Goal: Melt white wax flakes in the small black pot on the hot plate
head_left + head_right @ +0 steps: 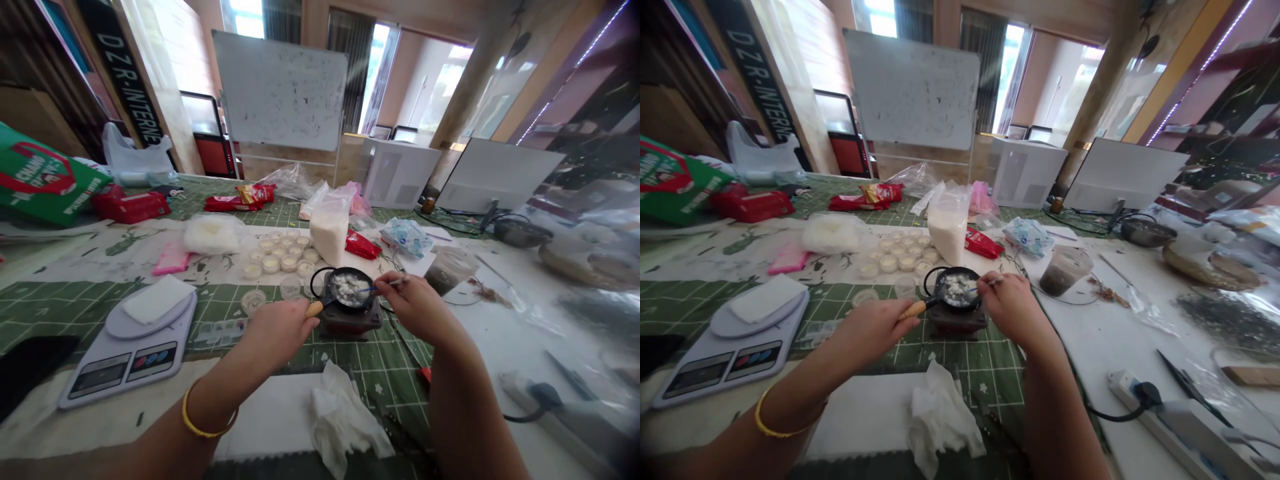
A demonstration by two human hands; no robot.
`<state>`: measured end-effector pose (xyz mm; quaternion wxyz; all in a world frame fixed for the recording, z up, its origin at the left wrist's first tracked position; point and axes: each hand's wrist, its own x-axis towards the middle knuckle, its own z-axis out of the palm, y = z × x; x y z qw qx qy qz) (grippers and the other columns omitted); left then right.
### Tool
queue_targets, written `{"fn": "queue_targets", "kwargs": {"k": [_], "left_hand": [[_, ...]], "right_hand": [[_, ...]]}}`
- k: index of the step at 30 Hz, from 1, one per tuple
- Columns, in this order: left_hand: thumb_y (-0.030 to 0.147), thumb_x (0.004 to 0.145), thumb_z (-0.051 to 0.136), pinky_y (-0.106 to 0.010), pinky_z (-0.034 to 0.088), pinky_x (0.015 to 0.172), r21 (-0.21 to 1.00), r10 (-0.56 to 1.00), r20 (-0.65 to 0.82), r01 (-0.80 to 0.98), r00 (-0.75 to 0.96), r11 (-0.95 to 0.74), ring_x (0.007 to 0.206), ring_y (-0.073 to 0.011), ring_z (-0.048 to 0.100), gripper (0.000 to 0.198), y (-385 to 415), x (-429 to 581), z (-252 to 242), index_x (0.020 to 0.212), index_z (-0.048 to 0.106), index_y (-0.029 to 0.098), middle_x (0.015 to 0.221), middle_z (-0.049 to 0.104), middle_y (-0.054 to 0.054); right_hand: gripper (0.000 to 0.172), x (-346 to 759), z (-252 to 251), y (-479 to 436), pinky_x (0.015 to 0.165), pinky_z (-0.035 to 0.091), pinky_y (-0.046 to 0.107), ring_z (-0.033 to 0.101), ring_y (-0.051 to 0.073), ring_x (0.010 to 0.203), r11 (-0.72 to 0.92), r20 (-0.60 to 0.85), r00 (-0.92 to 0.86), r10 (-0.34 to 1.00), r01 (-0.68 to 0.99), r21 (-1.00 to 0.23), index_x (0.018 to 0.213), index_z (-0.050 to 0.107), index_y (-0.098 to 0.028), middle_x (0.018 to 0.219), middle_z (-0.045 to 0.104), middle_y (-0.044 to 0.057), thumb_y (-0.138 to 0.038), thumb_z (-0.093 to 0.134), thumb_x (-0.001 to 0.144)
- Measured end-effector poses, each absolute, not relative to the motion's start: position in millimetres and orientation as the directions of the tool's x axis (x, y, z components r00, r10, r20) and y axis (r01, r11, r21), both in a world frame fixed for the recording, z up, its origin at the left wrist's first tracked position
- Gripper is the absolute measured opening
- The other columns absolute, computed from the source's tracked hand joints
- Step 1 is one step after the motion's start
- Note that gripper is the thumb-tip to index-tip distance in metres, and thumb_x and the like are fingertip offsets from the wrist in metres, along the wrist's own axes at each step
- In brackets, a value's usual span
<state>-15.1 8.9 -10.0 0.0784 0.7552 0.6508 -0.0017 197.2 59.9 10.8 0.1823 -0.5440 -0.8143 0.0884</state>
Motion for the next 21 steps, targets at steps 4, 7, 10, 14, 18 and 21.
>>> {"fn": "queue_targets", "kwargs": {"k": [4, 7, 10, 14, 18, 21], "left_hand": [[0.042, 0.089, 0.036, -0.029, 0.042, 0.063, 0.124, 0.983, -0.071, 0.98, 0.168, -0.158, 0.08, -0.0234, 0.063, 0.03, 8.7, -15.6, -11.2, 0.091, 0.056, 0.019, 0.087, 0.067, -0.006], [0.043, 0.089, 0.035, -0.029, 0.041, 0.062, 0.129, 0.984, -0.073, 0.98, 0.161, -0.151, 0.078, -0.0228, 0.062, 0.031, 8.5, -15.9, -10.7, 0.091, 0.055, 0.02, 0.085, 0.067, -0.006], [0.043, 0.088, 0.038, -0.027, 0.04, 0.061, 0.145, 0.985, -0.067, 0.978, 0.16, -0.149, 0.077, -0.0213, 0.062, 0.028, 9.6, -16.4, -12.4, 0.09, 0.055, 0.02, 0.085, 0.067, -0.005], [0.042, 0.088, 0.038, -0.027, 0.039, 0.062, 0.193, 0.98, 0.01, 0.961, 0.2, -0.198, 0.077, -0.0202, 0.062, 0.028, 13.0, -18.3, -19.5, 0.088, 0.054, 0.02, 0.086, 0.066, -0.003], [0.04, 0.09, 0.035, -0.026, 0.037, 0.059, 0.193, 0.973, 0.023, 0.954, 0.229, -0.229, 0.074, -0.0196, 0.061, 0.029, 15.6, -19.6, -22.9, 0.085, 0.054, 0.02, 0.082, 0.066, -0.003], [0.038, 0.09, 0.033, -0.025, 0.036, 0.056, 0.175, 0.971, 0.035, 0.955, 0.238, -0.24, 0.073, -0.0193, 0.061, 0.03, 16.3, -19.0, -22.1, 0.081, 0.055, 0.02, 0.079, 0.066, -0.003]], "right_hand": [[0.026, 196.5, 10.3, 58.2, 0.083, 0.038, 0.031, 0.06, 0.019, 0.09, 0.487, 0.209, -0.44, 0.873, 0.771, -0.41, 0.092, 0.063, -0.022, 0.09, 0.069, 0.004, -0.033, 0.04, 0.088], [0.027, 196.7, 9.8, 59.9, 0.083, 0.037, 0.034, 0.06, 0.021, 0.088, 0.4, 0.238, -0.335, 0.912, 0.855, -0.329, 0.091, 0.064, -0.019, 0.086, 0.069, 0.006, -0.03, 0.04, 0.088], [0.028, 198.8, 11.1, 57.6, 0.081, 0.038, 0.033, 0.06, 0.02, 0.086, 0.423, 0.212, -0.369, 0.905, 0.832, -0.359, 0.087, 0.065, -0.021, 0.084, 0.069, 0.004, -0.033, 0.039, 0.088], [0.025, 196.7, 9.6, 55.7, 0.084, 0.038, 0.032, 0.059, 0.019, 0.091, 0.501, 0.235, -0.443, 0.865, 0.77, -0.396, 0.093, 0.064, -0.024, 0.092, 0.069, 0.003, -0.033, 0.042, 0.088], [0.024, 199.6, 10.0, 56.5, 0.087, 0.035, 0.038, 0.059, 0.022, 0.089, 0.387, 0.229, -0.328, 0.916, 0.873, -0.297, 0.089, 0.063, -0.021, 0.083, 0.068, 0.005, -0.03, 0.041, 0.088], [0.022, 200.7, 12.3, 52.8, 0.087, 0.035, 0.034, 0.059, 0.019, 0.09, 0.481, 0.205, -0.435, 0.877, 0.799, -0.361, 0.087, 0.063, -0.024, 0.087, 0.068, 0.001, -0.032, 0.042, 0.088]]}}
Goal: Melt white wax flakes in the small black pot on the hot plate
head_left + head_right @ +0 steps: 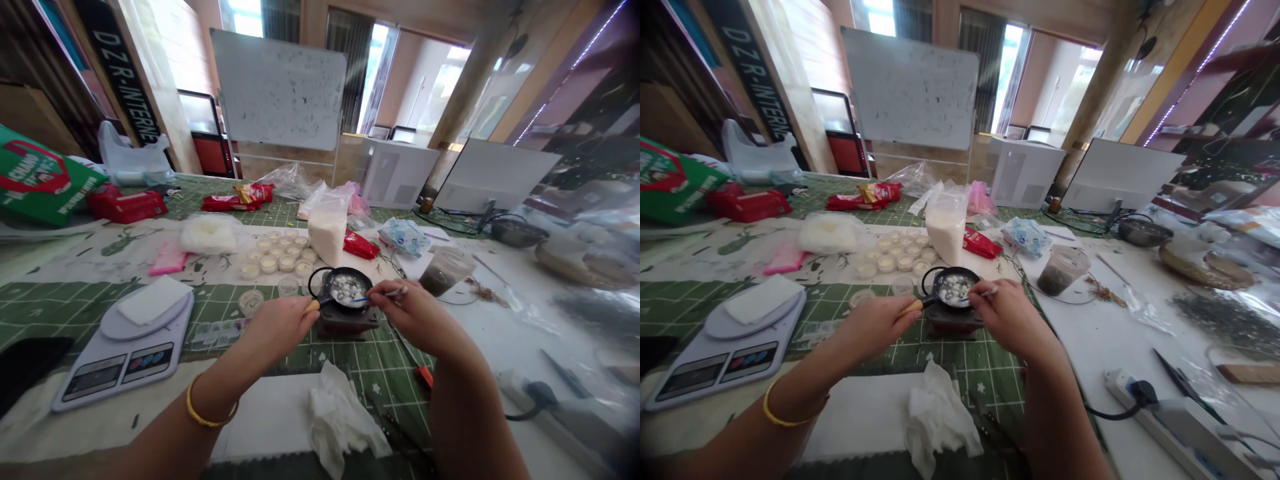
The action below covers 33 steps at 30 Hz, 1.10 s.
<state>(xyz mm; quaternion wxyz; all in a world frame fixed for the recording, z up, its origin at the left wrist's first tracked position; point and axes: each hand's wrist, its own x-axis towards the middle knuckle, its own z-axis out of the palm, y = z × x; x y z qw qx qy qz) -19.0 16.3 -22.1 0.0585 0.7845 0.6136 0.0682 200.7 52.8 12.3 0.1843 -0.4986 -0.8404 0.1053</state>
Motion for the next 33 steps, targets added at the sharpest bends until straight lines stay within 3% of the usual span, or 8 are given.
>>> {"fn": "queue_targets", "kwargs": {"k": [2, 7, 11, 14, 17, 22, 27, 33], "left_hand": [[0.038, 0.09, 0.032, -0.025, 0.036, 0.056, 0.175, 0.973, 0.038, 0.957, 0.227, -0.231, 0.072, -0.0187, 0.061, 0.031, 16.2, -18.3, -21.4, 0.082, 0.055, 0.02, 0.078, 0.066, -0.003], [0.038, 0.09, 0.032, -0.025, 0.037, 0.058, 0.173, 0.977, 0.04, 0.962, 0.209, -0.212, 0.072, -0.0184, 0.061, 0.031, 14.7, -17.0, -22.4, 0.084, 0.056, 0.019, 0.081, 0.066, -0.004], [0.041, 0.088, 0.038, -0.026, 0.039, 0.059, 0.209, 0.979, 0.045, 0.956, 0.2, -0.205, 0.076, -0.0195, 0.061, 0.028, 15.1, -16.5, -24.2, 0.087, 0.055, 0.02, 0.085, 0.066, -0.004], [0.043, 0.088, 0.038, -0.025, 0.039, 0.059, 0.232, 0.977, 0.048, 0.949, 0.208, -0.213, 0.076, -0.0195, 0.062, 0.029, 15.9, -15.4, -23.8, 0.088, 0.055, 0.02, 0.085, 0.066, -0.003], [0.04, 0.09, 0.034, -0.025, 0.039, 0.057, 0.198, 0.976, 0.034, 0.956, 0.215, -0.218, 0.075, -0.0199, 0.062, 0.03, 16.7, -13.7, -22.5, 0.087, 0.057, 0.02, 0.083, 0.066, -0.004], [0.039, 0.09, 0.036, -0.024, 0.037, 0.054, 0.127, 0.981, 0.028, 0.973, 0.19, -0.192, 0.072, -0.0203, 0.063, 0.03, 17.9, -12.1, -22.4, 0.085, 0.058, 0.02, 0.079, 0.067, -0.005], [0.041, 0.09, 0.035, -0.024, 0.038, 0.055, 0.152, 0.979, 0.035, 0.967, 0.2, -0.203, 0.072, -0.0188, 0.063, 0.031, 19.2, -12.8, -25.2, 0.086, 0.057, 0.018, 0.079, 0.066, -0.005], [0.05, 0.089, 0.031, -0.025, 0.039, 0.057, 0.182, 0.988, 0.052, 0.971, 0.149, -0.156, 0.072, -0.0195, 0.063, 0.041, 23.3, -11.7, -30.6, 0.082, 0.058, 0.019, 0.078, 0.067, -0.005]], "right_hand": [[0.022, 198.3, 12.6, 52.3, 0.086, 0.036, 0.033, 0.059, 0.018, 0.091, 0.52, 0.21, -0.476, 0.854, 0.759, -0.391, 0.091, 0.063, -0.025, 0.09, 0.068, 0.001, -0.032, 0.042, 0.088], [0.026, 199.4, 12.3, 57.2, 0.084, 0.038, 0.036, 0.06, 0.022, 0.088, 0.392, 0.213, -0.337, 0.917, 0.859, -0.33, 0.089, 0.063, -0.02, 0.084, 0.069, 0.006, -0.031, 0.04, 0.088], [0.024, 198.6, 10.2, 56.7, 0.083, 0.039, 0.031, 0.06, 0.019, 0.09, 0.5, 0.198, -0.464, 0.864, 0.735, -0.458, 0.089, 0.063, -0.024, 0.09, 0.069, 0.002, -0.033, 0.041, 0.088], [0.025, 193.4, 7.5, 60.6, 0.085, 0.038, 0.033, 0.06, 0.02, 0.092, 0.486, 0.238, -0.424, 0.874, 0.762, -0.428, 0.095, 0.062, -0.021, 0.091, 0.069, 0.004, -0.03, 0.04, 0.088], [0.027, 193.4, 9.0, 62.3, 0.085, 0.037, 0.035, 0.06, 0.021, 0.088, 0.412, 0.25, -0.339, 0.907, 0.839, -0.356, 0.086, 0.063, -0.019, 0.085, 0.069, 0.006, -0.029, 0.038, 0.088], [0.026, 189.1, 8.6, 58.4, 0.08, 0.04, 0.029, 0.061, 0.018, 0.086, 0.504, 0.22, -0.456, 0.862, 0.726, -0.468, 0.087, 0.062, -0.022, 0.087, 0.069, 0.002, -0.032, 0.038, 0.089], [0.026, 189.9, 5.0, 64.4, 0.082, 0.038, 0.035, 0.06, 0.022, 0.087, 0.387, 0.264, -0.308, 0.914, 0.857, -0.339, 0.086, 0.063, -0.018, 0.085, 0.069, 0.007, -0.028, 0.039, 0.087], [0.026, 193.0, 7.0, 60.9, 0.074, 0.041, 0.028, 0.062, 0.018, 0.082, 0.474, 0.204, -0.433, 0.878, 0.727, -0.497, 0.093, 0.062, -0.022, 0.085, 0.069, 0.003, -0.034, 0.039, 0.088]]}}
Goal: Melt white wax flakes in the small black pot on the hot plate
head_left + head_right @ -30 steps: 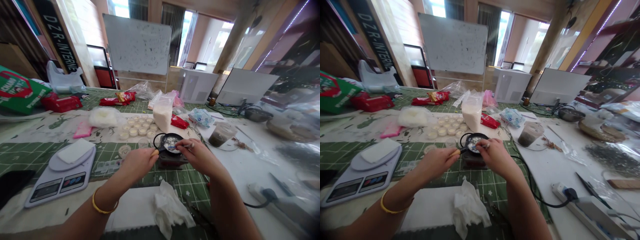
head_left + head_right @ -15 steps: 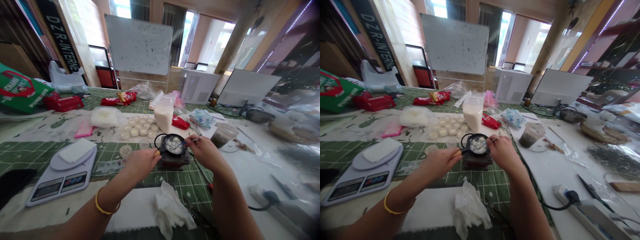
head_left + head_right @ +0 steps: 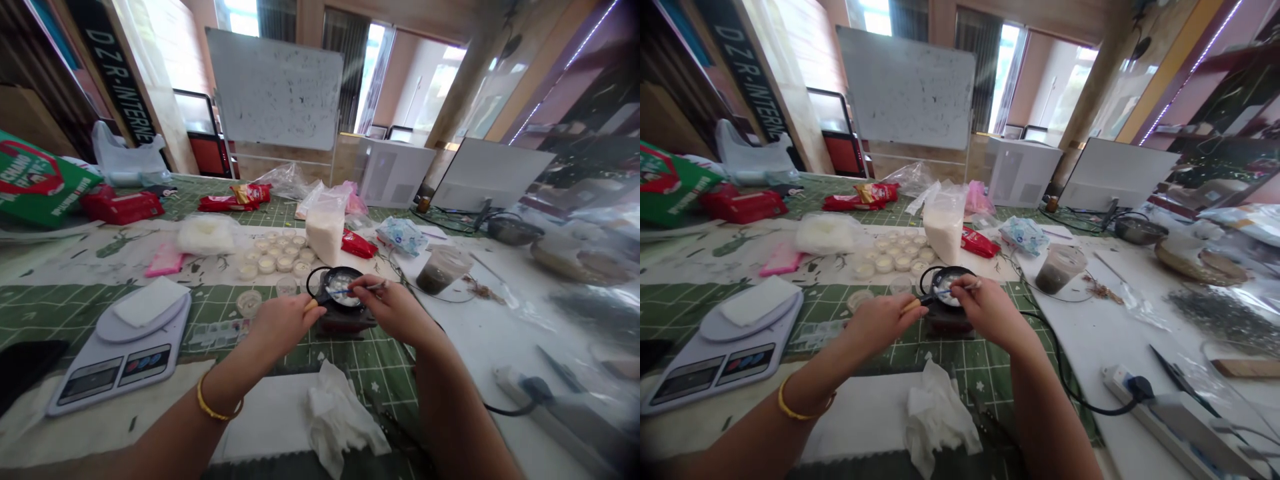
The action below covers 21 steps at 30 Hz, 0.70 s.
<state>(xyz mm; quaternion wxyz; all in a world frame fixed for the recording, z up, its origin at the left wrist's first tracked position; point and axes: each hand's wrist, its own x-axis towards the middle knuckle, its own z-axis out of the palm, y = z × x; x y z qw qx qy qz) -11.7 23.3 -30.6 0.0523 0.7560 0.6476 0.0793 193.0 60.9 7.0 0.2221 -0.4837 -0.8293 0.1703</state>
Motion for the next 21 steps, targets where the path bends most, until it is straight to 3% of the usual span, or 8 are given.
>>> {"fn": "queue_targets", "kwargs": {"k": [5, 9, 14, 19, 21], "left_hand": [[0.052, 0.089, 0.031, -0.025, 0.037, 0.056, 0.174, 0.988, 0.07, 0.973, 0.139, -0.149, 0.072, -0.0198, 0.062, 0.045, 26.0, -12.6, -33.2, 0.08, 0.06, 0.019, 0.078, 0.067, -0.005], [0.05, 0.089, 0.033, -0.026, 0.036, 0.055, 0.152, 0.987, 0.074, 0.976, 0.144, -0.154, 0.069, -0.0202, 0.061, 0.043, 25.2, -12.6, -32.0, 0.08, 0.06, 0.019, 0.075, 0.067, -0.006], [0.051, 0.088, 0.032, -0.027, 0.036, 0.053, 0.136, 0.986, 0.078, 0.978, 0.15, -0.159, 0.07, -0.0232, 0.063, 0.043, 24.5, -12.8, -31.1, 0.08, 0.06, 0.019, 0.074, 0.067, -0.007], [0.049, 0.088, 0.034, -0.027, 0.038, 0.054, 0.14, 0.985, 0.058, 0.976, 0.161, -0.168, 0.07, -0.0234, 0.063, 0.04, 25.5, -13.7, -30.6, 0.08, 0.06, 0.019, 0.074, 0.067, -0.006], [0.049, 0.088, 0.035, -0.027, 0.038, 0.055, 0.141, 0.987, 0.055, 0.977, 0.151, -0.158, 0.071, -0.0235, 0.064, 0.039, 25.8, -14.1, -30.3, 0.081, 0.06, 0.019, 0.074, 0.067, -0.006]], "right_hand": [[0.027, 195.1, 9.9, 61.4, 0.08, 0.038, 0.033, 0.06, 0.021, 0.088, 0.367, 0.206, -0.311, 0.928, 0.86, -0.354, 0.087, 0.063, -0.019, 0.084, 0.068, 0.006, -0.03, 0.038, 0.088], [0.026, 195.8, 11.7, 57.5, 0.083, 0.038, 0.031, 0.06, 0.019, 0.09, 0.495, 0.169, -0.471, 0.866, 0.755, -0.431, 0.089, 0.062, -0.022, 0.09, 0.068, 0.003, -0.031, 0.038, 0.089], [0.026, 195.6, 9.3, 60.0, 0.085, 0.036, 0.035, 0.06, 0.021, 0.091, 0.402, 0.215, -0.347, 0.913, 0.856, -0.326, 0.091, 0.062, -0.019, 0.086, 0.069, 0.006, -0.029, 0.038, 0.088], [0.025, 195.4, 11.0, 55.3, 0.083, 0.038, 0.031, 0.06, 0.018, 0.09, 0.51, 0.197, -0.473, 0.859, 0.756, -0.411, 0.087, 0.062, -0.022, 0.09, 0.068, 0.002, -0.03, 0.039, 0.089], [0.023, 194.0, 10.7, 55.2, 0.085, 0.037, 0.033, 0.06, 0.018, 0.09, 0.494, 0.221, -0.441, 0.87, 0.781, -0.383, 0.09, 0.062, -0.021, 0.089, 0.069, 0.003, -0.029, 0.04, 0.088]]}}
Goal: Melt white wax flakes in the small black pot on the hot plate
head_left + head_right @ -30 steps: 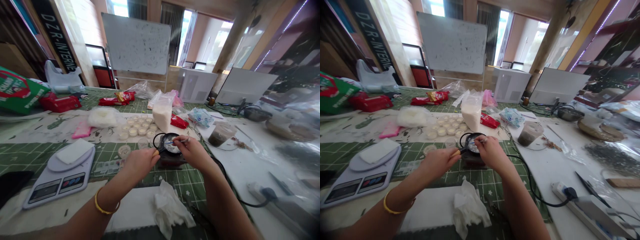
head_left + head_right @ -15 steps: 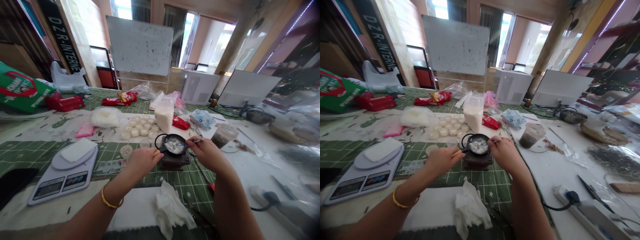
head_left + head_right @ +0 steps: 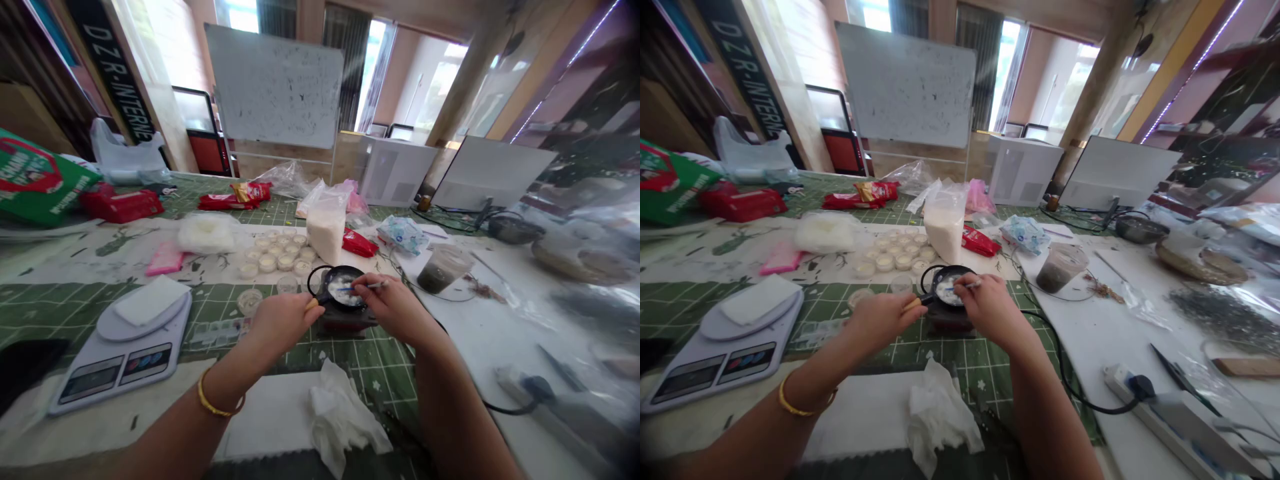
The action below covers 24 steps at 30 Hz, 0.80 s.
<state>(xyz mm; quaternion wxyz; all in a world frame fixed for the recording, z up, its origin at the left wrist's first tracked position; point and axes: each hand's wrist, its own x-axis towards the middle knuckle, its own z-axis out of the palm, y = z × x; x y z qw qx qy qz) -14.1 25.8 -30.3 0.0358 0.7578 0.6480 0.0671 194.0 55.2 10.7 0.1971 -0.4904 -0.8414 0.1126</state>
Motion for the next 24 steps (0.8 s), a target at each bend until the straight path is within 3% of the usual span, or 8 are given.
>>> {"fn": "queue_targets", "kwargs": {"k": [3, 8, 12, 17, 21, 24], "left_hand": [[0.049, 0.088, 0.035, -0.027, 0.039, 0.055, 0.142, 0.988, 0.05, 0.978, 0.149, -0.155, 0.071, -0.0237, 0.064, 0.039, 25.4, -14.3, -29.7, 0.08, 0.06, 0.02, 0.076, 0.067, -0.006], [0.046, 0.088, 0.037, -0.026, 0.038, 0.054, 0.141, 0.987, 0.054, 0.977, 0.155, -0.161, 0.071, -0.0226, 0.064, 0.037, 23.9, -13.4, -28.7, 0.08, 0.061, 0.019, 0.076, 0.068, -0.005], [0.049, 0.088, 0.036, -0.026, 0.037, 0.054, 0.133, 0.987, 0.073, 0.98, 0.14, -0.149, 0.071, -0.0228, 0.064, 0.04, 24.0, -12.9, -30.0, 0.079, 0.061, 0.019, 0.075, 0.068, -0.005], [0.047, 0.088, 0.035, -0.025, 0.036, 0.052, 0.139, 0.983, 0.099, 0.976, 0.156, -0.169, 0.069, -0.0225, 0.064, 0.039, 24.3, -12.3, -32.6, 0.078, 0.06, 0.019, 0.073, 0.068, -0.005], [0.048, 0.088, 0.034, -0.026, 0.036, 0.051, 0.119, 0.982, 0.116, 0.98, 0.146, -0.159, 0.067, -0.0234, 0.064, 0.04, 24.6, -11.6, -33.7, 0.078, 0.06, 0.019, 0.072, 0.067, -0.006], [0.048, 0.088, 0.035, -0.026, 0.036, 0.051, 0.122, 0.982, 0.102, 0.978, 0.157, -0.169, 0.068, -0.0238, 0.064, 0.04, 25.5, -11.8, -33.3, 0.078, 0.06, 0.019, 0.073, 0.068, -0.006]], "right_hand": [[0.024, 195.0, 11.1, 54.8, 0.088, 0.034, 0.035, 0.059, 0.02, 0.09, 0.433, 0.221, -0.377, 0.899, 0.837, -0.335, 0.085, 0.062, -0.021, 0.086, 0.069, 0.003, -0.028, 0.039, 0.088], [0.023, 192.4, 9.7, 53.2, 0.087, 0.036, 0.032, 0.059, 0.018, 0.091, 0.514, 0.205, -0.472, 0.857, 0.758, -0.402, 0.091, 0.062, -0.023, 0.09, 0.068, 0.002, -0.031, 0.041, 0.089], [0.024, 192.6, 8.6, 55.4, 0.088, 0.035, 0.037, 0.059, 0.021, 0.091, 0.409, 0.21, -0.357, 0.91, 0.854, -0.322, 0.09, 0.062, -0.02, 0.085, 0.068, 0.005, -0.029, 0.04, 0.088], [0.023, 193.4, 9.3, 51.3, 0.084, 0.038, 0.032, 0.059, 0.018, 0.091, 0.502, 0.211, -0.456, 0.865, 0.769, -0.395, 0.09, 0.062, -0.023, 0.089, 0.068, 0.002, -0.031, 0.041, 0.088], [0.023, 193.6, 9.8, 54.1, 0.086, 0.037, 0.035, 0.06, 0.02, 0.09, 0.442, 0.239, -0.379, 0.894, 0.833, -0.333, 0.087, 0.062, -0.02, 0.085, 0.069, 0.004, -0.028, 0.041, 0.088], [0.023, 197.4, 11.4, 54.1, 0.084, 0.038, 0.033, 0.061, 0.019, 0.088, 0.445, 0.21, -0.393, 0.895, 0.817, -0.368, 0.083, 0.063, -0.022, 0.084, 0.069, 0.002, -0.03, 0.041, 0.087]]}}
